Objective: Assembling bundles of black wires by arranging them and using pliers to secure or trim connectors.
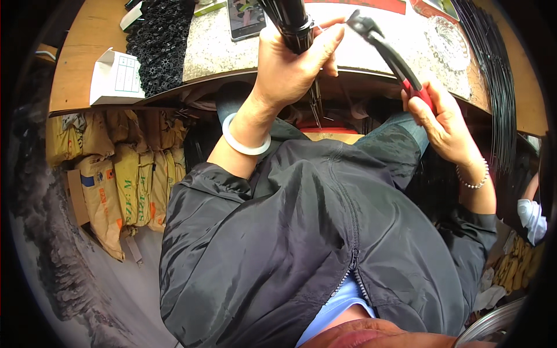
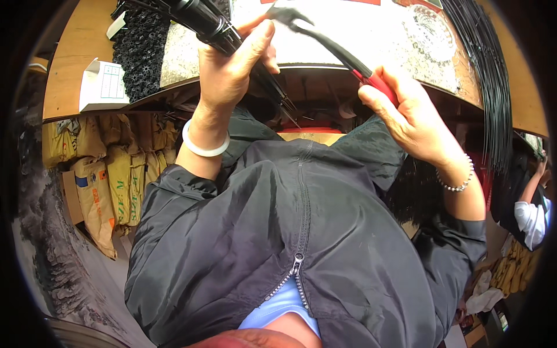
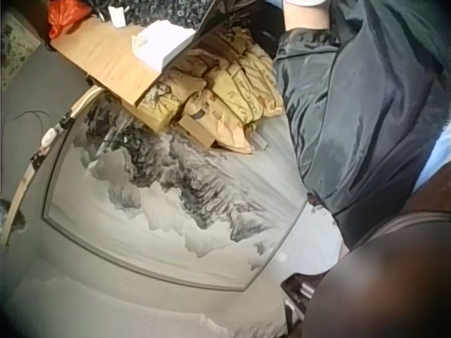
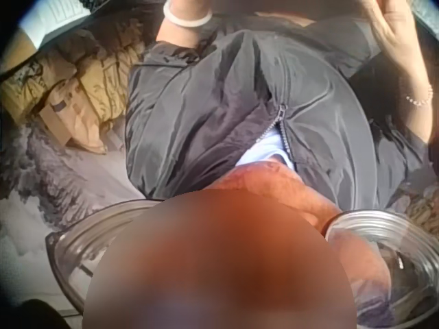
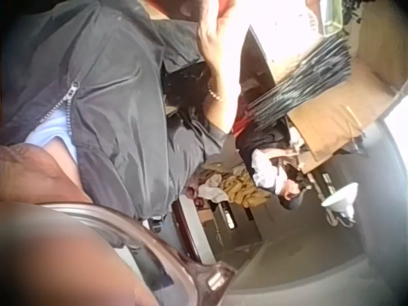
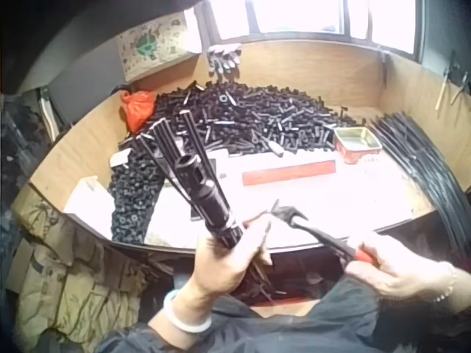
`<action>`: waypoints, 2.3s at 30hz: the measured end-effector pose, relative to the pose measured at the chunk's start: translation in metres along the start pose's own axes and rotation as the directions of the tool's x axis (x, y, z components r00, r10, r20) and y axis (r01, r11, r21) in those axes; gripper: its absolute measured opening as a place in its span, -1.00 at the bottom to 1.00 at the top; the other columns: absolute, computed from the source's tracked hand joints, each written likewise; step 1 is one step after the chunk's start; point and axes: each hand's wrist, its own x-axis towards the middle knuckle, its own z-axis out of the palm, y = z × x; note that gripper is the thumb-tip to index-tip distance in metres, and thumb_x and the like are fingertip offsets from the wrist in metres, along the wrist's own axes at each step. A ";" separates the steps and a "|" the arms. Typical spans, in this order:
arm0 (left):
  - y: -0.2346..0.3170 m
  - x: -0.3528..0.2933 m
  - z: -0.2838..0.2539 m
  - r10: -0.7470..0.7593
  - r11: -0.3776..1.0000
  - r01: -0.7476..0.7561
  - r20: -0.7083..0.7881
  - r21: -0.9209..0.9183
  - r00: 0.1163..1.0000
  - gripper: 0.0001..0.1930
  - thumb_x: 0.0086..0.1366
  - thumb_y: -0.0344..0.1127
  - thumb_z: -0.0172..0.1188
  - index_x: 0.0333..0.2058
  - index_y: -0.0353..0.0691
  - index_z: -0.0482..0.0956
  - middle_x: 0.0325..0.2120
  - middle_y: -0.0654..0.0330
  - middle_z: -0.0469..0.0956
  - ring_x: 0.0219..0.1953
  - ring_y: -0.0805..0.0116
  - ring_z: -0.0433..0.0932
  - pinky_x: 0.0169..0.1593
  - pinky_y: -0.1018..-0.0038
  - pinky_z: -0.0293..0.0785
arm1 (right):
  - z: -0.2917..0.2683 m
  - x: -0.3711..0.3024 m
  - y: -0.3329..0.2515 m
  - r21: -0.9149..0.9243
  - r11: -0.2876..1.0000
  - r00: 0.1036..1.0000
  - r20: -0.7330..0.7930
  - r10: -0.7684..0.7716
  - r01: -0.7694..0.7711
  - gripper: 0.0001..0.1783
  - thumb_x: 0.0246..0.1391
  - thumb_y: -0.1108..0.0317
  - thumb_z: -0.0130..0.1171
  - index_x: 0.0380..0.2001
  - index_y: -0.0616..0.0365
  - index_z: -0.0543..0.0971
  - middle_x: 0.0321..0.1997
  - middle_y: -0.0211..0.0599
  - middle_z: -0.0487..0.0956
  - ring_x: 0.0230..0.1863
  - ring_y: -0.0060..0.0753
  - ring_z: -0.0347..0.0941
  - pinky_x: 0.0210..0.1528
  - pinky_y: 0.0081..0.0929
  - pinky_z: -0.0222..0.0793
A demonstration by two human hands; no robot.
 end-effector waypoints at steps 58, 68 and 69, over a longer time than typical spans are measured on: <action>0.005 -0.001 0.003 0.000 0.998 -0.012 -0.180 -0.063 0.984 -0.82 0.18 -0.49 0.07 -0.24 -0.35 0.54 -0.84 0.39 0.30 -0.83 0.70 0.21 -0.75 0.70 0.08 | 0.033 0.020 -0.028 -0.375 0.860 0.854 -0.254 -0.453 0.345 -0.73 -0.33 0.57 0.29 -0.41 0.22 0.58 -0.32 -0.20 0.43 -0.33 -0.34 0.37 -0.28 -0.56 0.30; -0.004 -0.007 0.003 -0.002 0.990 -0.015 -0.116 -0.138 0.993 -0.78 0.19 -0.50 0.03 -0.18 -0.38 0.50 -0.81 0.37 0.30 -0.82 0.70 0.17 -0.76 0.71 0.06 | 0.006 0.007 -0.043 -0.903 0.405 0.772 -0.155 -0.617 0.142 -0.63 -0.30 0.39 0.34 -0.28 0.08 0.56 -0.26 -0.26 0.42 -0.41 -0.38 0.45 -0.40 -0.55 0.41; -0.010 -0.011 0.001 -0.048 0.986 0.026 -0.137 -0.165 0.989 -0.86 0.15 -0.55 0.00 -0.30 -0.35 0.47 -0.78 0.37 0.31 -0.80 0.68 0.21 -0.74 0.70 0.09 | 0.006 0.006 -0.044 -0.922 0.363 0.762 -0.136 -0.633 0.137 -0.63 -0.31 0.37 0.35 -0.29 0.07 0.56 -0.26 -0.28 0.42 -0.40 -0.39 0.45 -0.40 -0.55 0.42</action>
